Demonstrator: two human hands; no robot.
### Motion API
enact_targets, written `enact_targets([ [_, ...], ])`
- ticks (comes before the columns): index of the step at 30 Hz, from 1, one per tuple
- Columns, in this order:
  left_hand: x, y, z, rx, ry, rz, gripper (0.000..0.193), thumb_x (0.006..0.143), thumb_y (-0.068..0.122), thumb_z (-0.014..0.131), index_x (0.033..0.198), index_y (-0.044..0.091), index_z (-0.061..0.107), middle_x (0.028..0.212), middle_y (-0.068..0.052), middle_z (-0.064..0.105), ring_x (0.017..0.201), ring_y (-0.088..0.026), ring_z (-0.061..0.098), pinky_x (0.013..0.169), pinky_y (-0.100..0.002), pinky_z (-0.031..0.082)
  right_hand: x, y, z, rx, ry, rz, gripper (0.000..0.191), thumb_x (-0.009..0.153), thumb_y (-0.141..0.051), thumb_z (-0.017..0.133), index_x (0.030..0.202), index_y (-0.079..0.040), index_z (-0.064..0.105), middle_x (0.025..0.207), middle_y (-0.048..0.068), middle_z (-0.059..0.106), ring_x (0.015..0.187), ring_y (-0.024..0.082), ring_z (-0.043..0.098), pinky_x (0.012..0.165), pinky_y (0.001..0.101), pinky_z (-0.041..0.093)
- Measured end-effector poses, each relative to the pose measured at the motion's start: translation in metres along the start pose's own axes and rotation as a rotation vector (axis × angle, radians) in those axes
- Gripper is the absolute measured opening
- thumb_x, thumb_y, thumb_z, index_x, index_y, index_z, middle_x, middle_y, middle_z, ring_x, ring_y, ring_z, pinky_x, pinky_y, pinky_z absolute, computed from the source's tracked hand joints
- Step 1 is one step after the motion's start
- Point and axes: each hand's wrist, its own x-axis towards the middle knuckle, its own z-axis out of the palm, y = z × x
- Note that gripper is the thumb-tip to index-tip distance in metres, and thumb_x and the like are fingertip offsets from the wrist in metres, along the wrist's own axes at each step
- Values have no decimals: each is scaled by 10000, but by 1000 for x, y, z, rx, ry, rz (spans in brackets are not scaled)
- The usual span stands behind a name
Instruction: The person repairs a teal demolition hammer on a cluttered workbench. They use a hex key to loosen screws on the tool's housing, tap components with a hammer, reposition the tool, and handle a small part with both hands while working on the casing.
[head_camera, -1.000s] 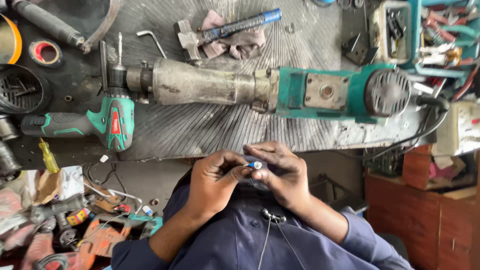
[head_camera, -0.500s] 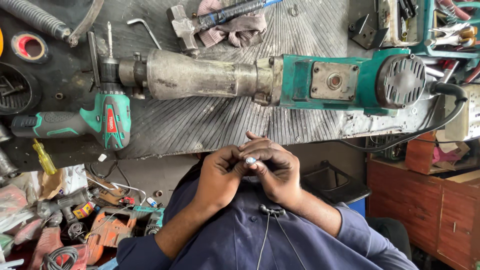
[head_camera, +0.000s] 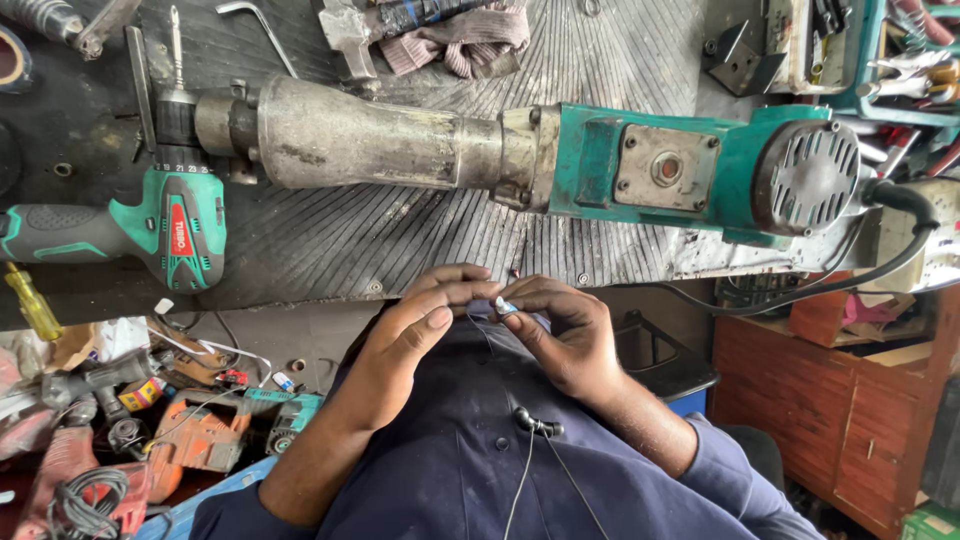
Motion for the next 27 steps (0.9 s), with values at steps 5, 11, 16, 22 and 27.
enact_targets([
  [5,8,-24,6,-341,-14,-72,666,1043,488,427,1343,-79,605,1489,-153,540,1359,-270,529,1187,-406,364,1,3,-7,-90,-20,111,71,946,-31,729,985,24,750,998,108,768,979,204,731,904,329,574],
  [11,10,-38,7,-404,-9,-97,692,1038,501,409,1377,-66,618,1451,-179,584,1348,-252,508,1140,-382,341,2,7,-11,-106,-17,199,88,947,-53,724,968,26,759,958,101,772,943,176,726,868,306,574],
  [16,10,-31,7,-92,6,56,682,1073,526,383,1376,-35,622,1494,-159,538,1453,-267,471,1240,-412,301,1,11,-16,-81,-9,298,132,948,-94,727,932,32,764,957,96,779,922,140,720,855,287,570],
  [22,5,-23,6,294,8,212,672,1095,538,327,1376,33,671,1515,-151,545,1469,-293,464,1259,-438,291,4,18,-20,-144,11,468,171,931,-135,747,961,31,768,925,86,777,851,96,677,780,250,549],
  [27,10,-29,-2,-185,-62,143,719,1065,599,377,1449,27,583,1555,-177,521,1490,-300,463,1258,-447,320,1,6,-29,-307,125,366,166,933,-118,721,1021,19,749,992,89,756,842,124,700,740,268,581],
])
